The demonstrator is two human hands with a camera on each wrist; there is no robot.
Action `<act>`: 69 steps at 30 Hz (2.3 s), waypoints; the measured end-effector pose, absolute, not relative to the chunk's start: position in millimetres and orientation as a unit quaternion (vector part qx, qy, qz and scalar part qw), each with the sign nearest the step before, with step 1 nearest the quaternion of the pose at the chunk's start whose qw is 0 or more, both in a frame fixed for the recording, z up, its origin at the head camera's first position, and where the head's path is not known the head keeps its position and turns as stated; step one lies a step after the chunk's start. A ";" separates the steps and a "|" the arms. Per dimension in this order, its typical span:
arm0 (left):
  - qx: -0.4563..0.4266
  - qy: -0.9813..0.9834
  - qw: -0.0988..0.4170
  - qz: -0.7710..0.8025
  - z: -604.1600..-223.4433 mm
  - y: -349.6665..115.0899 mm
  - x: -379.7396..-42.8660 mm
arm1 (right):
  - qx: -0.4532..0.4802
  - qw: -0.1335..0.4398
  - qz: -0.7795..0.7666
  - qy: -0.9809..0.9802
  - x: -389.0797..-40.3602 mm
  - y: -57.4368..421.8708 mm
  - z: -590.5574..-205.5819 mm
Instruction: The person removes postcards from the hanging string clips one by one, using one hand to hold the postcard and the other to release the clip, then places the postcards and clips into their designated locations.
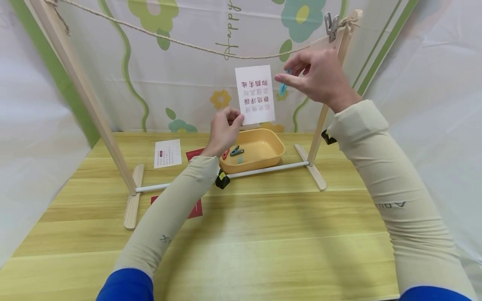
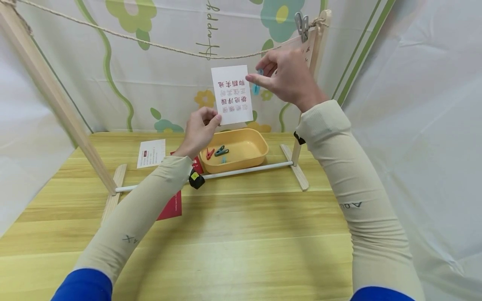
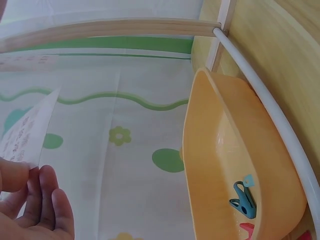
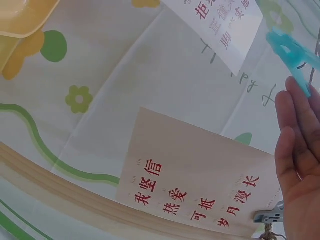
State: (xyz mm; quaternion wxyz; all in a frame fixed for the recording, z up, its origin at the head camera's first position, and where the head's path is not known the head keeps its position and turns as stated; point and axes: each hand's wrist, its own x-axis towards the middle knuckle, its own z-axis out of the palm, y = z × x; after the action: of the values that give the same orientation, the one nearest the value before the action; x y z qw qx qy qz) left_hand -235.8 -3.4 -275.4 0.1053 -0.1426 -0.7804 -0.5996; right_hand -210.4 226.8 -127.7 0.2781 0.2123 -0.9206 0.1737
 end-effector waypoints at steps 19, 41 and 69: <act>-0.139 -0.775 0.078 -0.612 -280.0 -15.9 -231.2 | 0.233 0.251 0.188 -0.920 -218.1 228.4 -151.4; -0.125 -0.779 0.058 -0.612 -284.7 -28.7 -225.9 | 0.234 0.229 0.203 -0.923 -223.5 235.0 -176.2; -0.114 -0.784 0.031 -0.609 -294.9 -45.0 -218.4 | 0.248 0.225 0.206 -0.920 -229.4 232.7 -200.7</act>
State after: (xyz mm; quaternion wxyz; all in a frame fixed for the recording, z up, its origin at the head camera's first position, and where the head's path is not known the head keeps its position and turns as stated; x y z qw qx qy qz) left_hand -218.4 -45.0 -294.9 0.0311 -0.1137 -0.7840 -0.6094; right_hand -229.4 232.7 -200.7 0.2249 0.2479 -0.9196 0.2059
